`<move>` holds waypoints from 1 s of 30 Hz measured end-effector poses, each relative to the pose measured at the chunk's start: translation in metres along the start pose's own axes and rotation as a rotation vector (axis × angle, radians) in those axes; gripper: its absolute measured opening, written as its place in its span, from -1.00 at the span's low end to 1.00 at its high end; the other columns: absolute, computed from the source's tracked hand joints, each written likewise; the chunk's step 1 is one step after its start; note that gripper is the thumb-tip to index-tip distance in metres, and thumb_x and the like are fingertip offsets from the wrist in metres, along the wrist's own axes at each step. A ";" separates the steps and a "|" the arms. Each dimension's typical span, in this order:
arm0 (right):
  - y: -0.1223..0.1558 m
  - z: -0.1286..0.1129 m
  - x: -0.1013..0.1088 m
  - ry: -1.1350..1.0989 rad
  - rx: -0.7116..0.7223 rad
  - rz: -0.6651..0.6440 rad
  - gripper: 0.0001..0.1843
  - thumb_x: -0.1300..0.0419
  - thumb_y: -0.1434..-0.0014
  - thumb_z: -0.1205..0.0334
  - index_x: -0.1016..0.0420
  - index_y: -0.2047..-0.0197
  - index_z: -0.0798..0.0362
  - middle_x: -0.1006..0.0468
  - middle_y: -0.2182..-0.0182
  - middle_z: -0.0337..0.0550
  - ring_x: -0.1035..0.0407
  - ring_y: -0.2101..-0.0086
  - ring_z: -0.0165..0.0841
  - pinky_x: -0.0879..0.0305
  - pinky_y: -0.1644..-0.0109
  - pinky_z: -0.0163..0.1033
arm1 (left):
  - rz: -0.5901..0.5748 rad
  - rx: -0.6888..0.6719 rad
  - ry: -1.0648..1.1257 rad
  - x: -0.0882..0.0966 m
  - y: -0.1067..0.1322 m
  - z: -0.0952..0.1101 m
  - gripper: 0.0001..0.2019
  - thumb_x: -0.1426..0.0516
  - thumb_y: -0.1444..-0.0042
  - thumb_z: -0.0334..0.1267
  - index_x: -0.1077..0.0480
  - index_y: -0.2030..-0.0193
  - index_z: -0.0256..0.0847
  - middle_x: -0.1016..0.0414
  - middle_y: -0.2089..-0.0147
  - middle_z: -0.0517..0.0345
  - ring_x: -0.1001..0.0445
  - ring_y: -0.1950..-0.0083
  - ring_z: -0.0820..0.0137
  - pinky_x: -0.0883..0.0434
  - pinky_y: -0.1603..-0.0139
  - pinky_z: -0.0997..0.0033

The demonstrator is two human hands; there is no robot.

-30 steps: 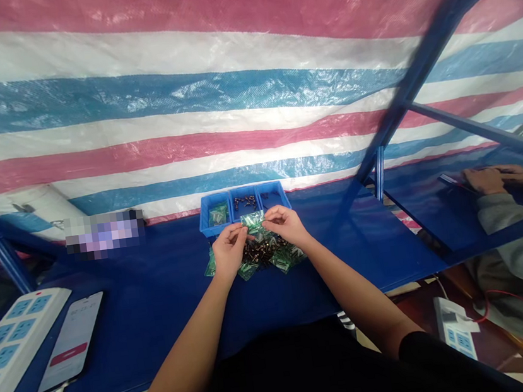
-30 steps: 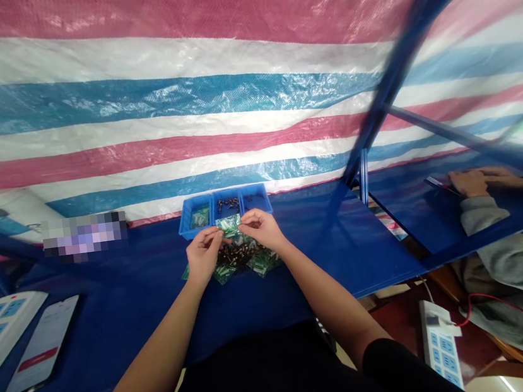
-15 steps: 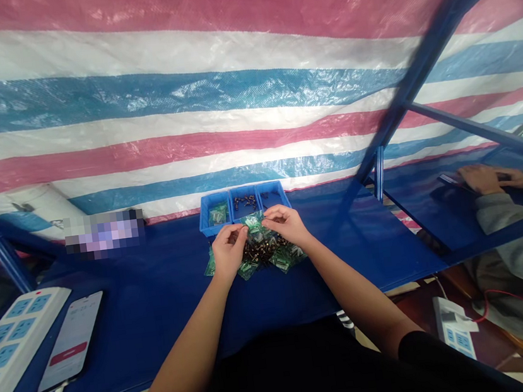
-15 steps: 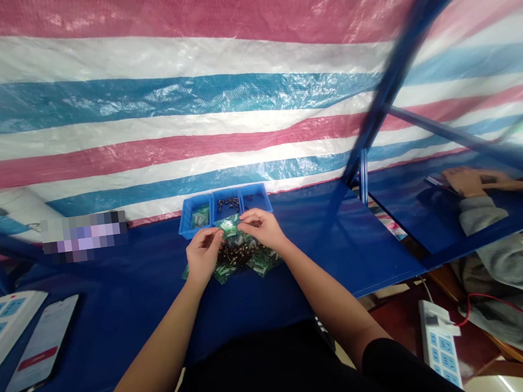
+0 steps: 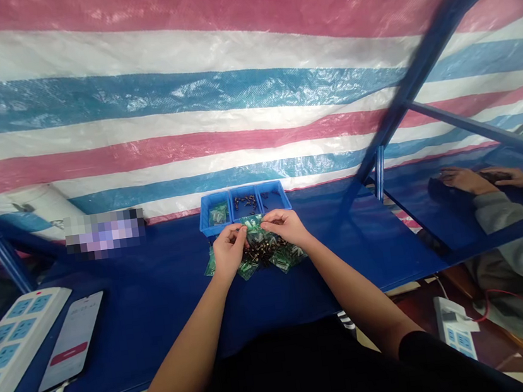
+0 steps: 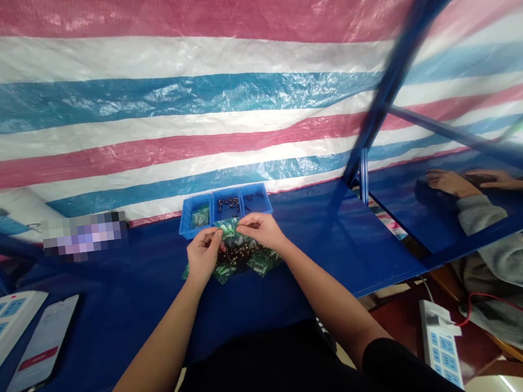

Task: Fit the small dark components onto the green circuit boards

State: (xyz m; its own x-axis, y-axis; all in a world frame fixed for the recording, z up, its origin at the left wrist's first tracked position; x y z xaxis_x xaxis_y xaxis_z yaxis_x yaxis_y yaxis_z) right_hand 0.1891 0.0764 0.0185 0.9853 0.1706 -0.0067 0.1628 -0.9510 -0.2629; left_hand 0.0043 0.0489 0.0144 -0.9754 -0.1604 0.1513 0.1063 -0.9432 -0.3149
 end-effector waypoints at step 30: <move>0.000 -0.005 0.001 0.005 0.007 0.045 -0.61 -0.36 0.09 -0.06 -0.35 0.40 0.03 -0.53 0.48 -0.21 -0.42 0.47 -0.36 -0.36 0.37 -0.24 | -0.013 0.010 0.081 -0.004 0.002 -0.004 -0.61 -0.27 -0.01 -0.12 -0.41 0.04 -0.21 -0.60 0.30 0.08 -0.55 0.36 0.37 -0.47 0.33 0.41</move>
Point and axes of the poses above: each hand's wrist, its own y-axis away from the middle knuckle, its own x-axis out of the back of the hand, z = x × y, the point moved 5 cm from there along -y, towards the middle knuckle
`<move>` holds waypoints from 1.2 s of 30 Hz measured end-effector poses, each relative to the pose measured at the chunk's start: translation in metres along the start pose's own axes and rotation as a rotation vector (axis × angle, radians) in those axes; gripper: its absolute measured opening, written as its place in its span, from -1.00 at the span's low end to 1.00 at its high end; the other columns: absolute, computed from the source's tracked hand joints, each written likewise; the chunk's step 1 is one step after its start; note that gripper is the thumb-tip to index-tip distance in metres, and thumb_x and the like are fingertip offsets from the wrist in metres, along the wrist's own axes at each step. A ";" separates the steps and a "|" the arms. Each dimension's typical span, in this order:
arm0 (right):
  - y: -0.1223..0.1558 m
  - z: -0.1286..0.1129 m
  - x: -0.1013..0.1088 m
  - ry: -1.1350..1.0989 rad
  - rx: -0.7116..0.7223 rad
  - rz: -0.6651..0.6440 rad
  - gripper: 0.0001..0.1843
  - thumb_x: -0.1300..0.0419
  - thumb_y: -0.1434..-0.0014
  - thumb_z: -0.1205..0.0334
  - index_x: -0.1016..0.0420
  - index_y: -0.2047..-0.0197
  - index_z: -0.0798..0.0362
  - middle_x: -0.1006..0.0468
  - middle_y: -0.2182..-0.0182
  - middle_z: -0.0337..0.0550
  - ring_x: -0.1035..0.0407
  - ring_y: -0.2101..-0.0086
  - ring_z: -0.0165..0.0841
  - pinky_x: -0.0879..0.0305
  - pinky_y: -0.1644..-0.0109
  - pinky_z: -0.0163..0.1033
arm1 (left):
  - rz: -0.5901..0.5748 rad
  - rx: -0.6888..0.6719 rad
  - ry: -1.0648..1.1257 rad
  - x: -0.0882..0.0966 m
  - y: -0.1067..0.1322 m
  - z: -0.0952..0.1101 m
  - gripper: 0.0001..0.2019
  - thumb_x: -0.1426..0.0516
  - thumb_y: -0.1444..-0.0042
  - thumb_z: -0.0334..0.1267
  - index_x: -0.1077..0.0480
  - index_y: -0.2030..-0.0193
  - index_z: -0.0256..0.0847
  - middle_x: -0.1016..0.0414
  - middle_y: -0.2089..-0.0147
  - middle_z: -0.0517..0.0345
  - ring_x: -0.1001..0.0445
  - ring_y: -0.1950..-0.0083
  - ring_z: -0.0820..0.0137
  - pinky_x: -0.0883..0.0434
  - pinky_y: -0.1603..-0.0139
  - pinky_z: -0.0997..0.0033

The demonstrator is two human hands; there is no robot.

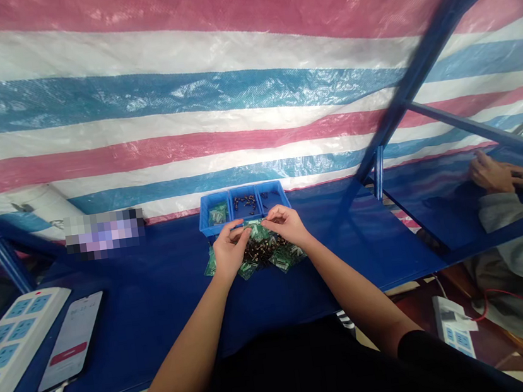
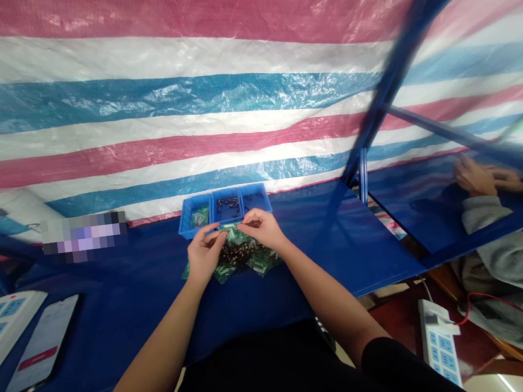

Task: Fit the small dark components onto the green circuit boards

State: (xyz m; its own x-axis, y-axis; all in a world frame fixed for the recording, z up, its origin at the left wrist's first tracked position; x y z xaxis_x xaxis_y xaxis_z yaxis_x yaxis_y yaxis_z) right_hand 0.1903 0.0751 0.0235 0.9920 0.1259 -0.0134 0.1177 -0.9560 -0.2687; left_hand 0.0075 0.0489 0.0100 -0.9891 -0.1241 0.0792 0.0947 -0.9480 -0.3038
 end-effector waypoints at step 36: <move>-0.001 0.009 0.000 0.011 -0.011 -0.008 -0.70 -0.38 0.09 0.04 -0.57 0.36 0.09 -0.60 0.40 -0.13 -0.46 0.39 -0.34 -0.39 0.27 -0.24 | 0.030 -0.052 -0.119 0.002 0.000 0.002 -0.76 -0.22 -0.07 -0.10 -0.46 0.22 -0.21 -0.45 0.49 0.22 -0.43 0.51 0.46 -0.37 0.43 0.48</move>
Point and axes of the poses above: each hand's wrist, its own y-axis away from the middle knuckle, its own x-axis out of the back of the hand, z = x × y, the point moved 5 cm from there along -y, towards the middle knuckle
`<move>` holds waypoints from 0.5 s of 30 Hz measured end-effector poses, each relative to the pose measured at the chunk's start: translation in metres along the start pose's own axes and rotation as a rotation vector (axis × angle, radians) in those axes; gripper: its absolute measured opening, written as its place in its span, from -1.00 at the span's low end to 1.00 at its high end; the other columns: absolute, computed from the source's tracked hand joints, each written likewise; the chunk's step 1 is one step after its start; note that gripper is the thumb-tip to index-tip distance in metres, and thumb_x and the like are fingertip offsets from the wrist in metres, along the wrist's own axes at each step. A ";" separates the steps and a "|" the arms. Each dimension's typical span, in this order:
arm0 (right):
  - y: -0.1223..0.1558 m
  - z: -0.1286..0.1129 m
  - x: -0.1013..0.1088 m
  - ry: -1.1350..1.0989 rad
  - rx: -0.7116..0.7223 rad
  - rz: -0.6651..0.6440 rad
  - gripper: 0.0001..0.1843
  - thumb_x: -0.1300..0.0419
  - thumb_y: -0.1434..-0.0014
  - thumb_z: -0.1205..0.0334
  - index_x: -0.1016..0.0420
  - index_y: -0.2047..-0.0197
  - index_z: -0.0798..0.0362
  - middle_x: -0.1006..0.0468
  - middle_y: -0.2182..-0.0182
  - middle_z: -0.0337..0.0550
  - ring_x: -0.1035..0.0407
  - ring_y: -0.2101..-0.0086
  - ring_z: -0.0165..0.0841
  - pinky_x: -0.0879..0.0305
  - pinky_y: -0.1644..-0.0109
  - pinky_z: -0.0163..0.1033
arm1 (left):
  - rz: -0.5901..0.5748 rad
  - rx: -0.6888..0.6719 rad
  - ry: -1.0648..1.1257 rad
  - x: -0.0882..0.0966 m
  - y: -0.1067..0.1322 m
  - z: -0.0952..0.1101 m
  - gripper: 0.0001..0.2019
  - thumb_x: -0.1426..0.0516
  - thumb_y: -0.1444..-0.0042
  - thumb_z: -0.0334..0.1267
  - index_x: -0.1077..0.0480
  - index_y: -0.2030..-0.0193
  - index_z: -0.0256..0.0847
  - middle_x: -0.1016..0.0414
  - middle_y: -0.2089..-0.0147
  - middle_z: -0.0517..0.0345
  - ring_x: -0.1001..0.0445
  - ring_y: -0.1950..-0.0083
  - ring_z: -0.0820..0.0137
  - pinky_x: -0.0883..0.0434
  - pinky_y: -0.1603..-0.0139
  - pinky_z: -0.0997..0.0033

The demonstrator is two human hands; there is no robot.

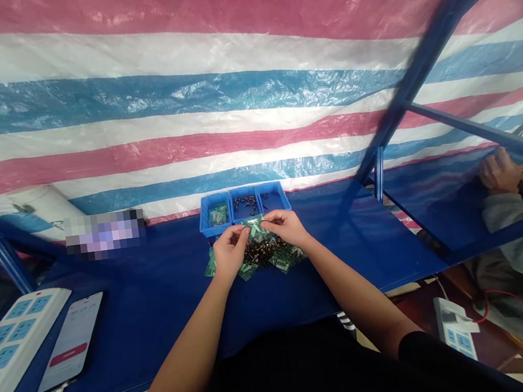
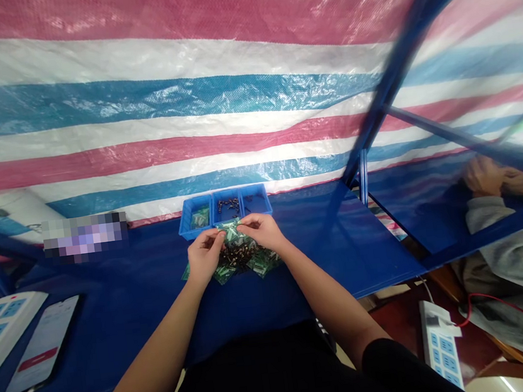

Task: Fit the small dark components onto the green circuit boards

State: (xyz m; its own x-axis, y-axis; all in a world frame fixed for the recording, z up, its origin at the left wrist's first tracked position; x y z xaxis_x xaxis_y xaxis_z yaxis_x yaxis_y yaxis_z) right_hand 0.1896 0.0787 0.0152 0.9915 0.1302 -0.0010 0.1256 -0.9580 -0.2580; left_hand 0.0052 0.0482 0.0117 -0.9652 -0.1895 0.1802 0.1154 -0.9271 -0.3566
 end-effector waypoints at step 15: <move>0.003 -0.005 0.000 0.000 0.024 -0.039 -0.80 -0.26 -0.04 0.19 -0.56 0.25 0.09 -0.60 0.44 -0.15 -0.45 0.47 -0.36 -0.38 0.35 -0.27 | -0.089 -0.055 0.018 0.001 0.003 0.009 -0.75 -0.09 -0.20 -0.09 -0.45 0.14 -0.22 -0.55 0.36 0.13 -0.51 0.42 0.40 -0.44 0.38 0.44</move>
Point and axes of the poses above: each hand's wrist, its own y-axis away from the middle knuckle, its own x-axis out of the back of the hand, z = x × y, the point moved 5 cm from there along -y, towards the middle knuckle
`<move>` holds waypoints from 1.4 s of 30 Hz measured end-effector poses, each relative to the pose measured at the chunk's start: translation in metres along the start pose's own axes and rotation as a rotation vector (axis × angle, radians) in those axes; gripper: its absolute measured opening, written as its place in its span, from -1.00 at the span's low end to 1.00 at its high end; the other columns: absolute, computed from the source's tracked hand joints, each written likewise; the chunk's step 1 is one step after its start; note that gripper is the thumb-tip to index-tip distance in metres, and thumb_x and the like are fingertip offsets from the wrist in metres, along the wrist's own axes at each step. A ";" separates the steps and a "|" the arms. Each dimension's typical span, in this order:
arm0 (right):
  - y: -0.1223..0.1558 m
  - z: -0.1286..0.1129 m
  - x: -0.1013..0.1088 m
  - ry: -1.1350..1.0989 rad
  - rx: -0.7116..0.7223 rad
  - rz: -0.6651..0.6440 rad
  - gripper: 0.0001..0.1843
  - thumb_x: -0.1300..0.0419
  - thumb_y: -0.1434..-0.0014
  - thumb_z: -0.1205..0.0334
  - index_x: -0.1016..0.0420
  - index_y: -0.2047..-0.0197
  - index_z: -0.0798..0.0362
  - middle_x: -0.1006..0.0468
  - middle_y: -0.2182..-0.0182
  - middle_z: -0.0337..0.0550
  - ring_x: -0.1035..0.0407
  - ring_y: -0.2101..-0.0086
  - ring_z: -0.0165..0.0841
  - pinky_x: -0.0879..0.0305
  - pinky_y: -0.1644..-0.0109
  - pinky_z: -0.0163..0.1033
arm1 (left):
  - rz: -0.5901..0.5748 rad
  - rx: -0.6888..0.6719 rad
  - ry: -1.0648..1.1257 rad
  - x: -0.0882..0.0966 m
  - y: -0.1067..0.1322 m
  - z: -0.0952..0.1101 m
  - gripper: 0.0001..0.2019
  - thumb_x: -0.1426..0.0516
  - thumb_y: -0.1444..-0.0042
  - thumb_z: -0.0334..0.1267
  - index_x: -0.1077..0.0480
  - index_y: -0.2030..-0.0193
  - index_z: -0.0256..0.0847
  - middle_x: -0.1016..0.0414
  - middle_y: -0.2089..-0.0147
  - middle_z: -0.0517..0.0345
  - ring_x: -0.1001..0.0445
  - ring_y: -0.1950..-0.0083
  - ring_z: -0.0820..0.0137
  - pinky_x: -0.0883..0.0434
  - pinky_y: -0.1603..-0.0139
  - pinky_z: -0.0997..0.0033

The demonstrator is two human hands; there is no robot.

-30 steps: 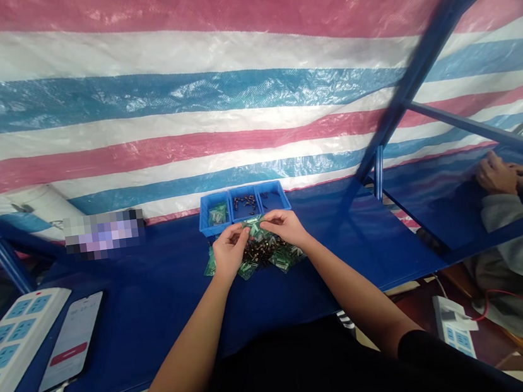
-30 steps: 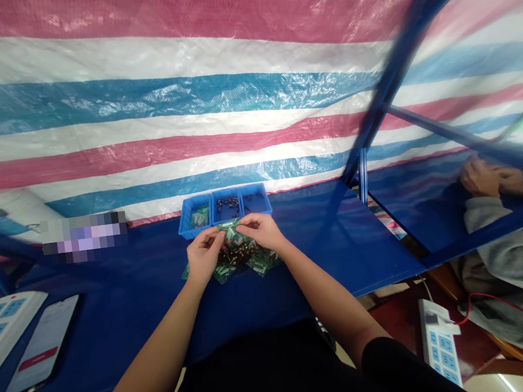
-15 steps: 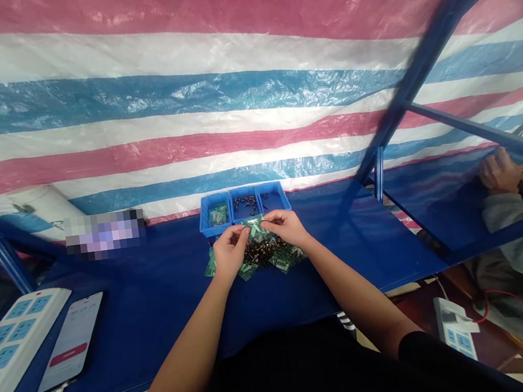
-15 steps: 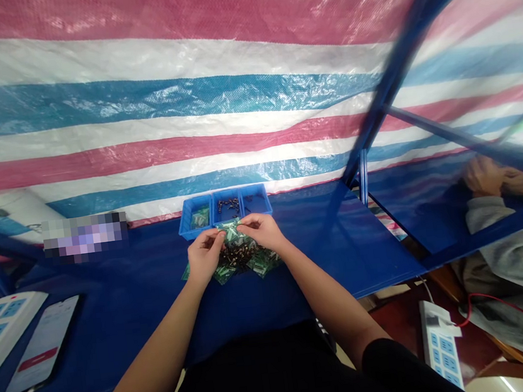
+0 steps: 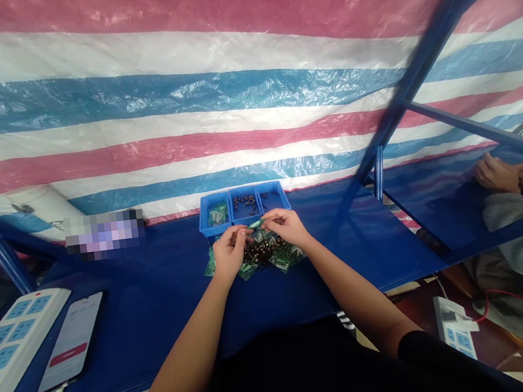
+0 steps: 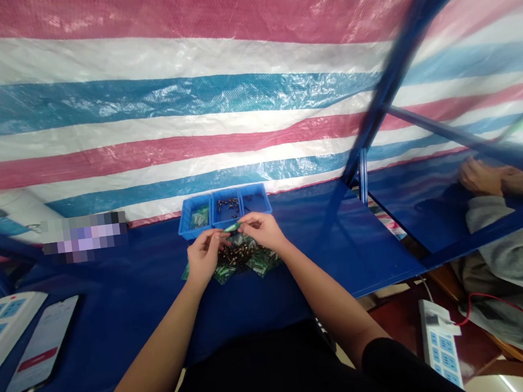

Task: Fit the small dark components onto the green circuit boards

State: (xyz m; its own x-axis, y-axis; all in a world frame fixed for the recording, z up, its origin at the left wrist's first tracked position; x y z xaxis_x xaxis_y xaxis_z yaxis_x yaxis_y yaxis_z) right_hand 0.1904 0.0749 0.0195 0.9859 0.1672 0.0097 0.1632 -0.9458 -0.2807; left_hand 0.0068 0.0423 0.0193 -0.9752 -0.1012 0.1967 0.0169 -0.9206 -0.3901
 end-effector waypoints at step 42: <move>0.000 0.009 0.000 0.058 -0.081 0.012 -0.61 -0.35 0.06 0.02 -0.53 0.22 0.10 -0.63 0.41 -0.10 -0.49 0.45 -0.33 -0.39 0.34 -0.26 | 0.079 0.083 0.119 -0.002 -0.002 -0.013 -0.70 -0.25 -0.03 -0.10 -0.44 0.17 -0.24 -0.56 0.31 0.07 -0.57 0.38 0.31 -0.50 0.30 0.33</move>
State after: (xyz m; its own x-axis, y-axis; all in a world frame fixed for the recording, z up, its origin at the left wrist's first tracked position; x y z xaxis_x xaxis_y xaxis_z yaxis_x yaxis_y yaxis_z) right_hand 0.1899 0.0775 0.0111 0.9879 0.1421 0.0628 0.1520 -0.9675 -0.2023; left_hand 0.0056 0.0498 0.0079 -0.9893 -0.1336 0.0584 0.1079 -0.9401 -0.3234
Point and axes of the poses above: each hand's wrist, its own y-axis away from the middle knuckle, its own x-axis out of the back of the hand, z = x × y, the point moved 5 cm from there along -y, towards the middle knuckle
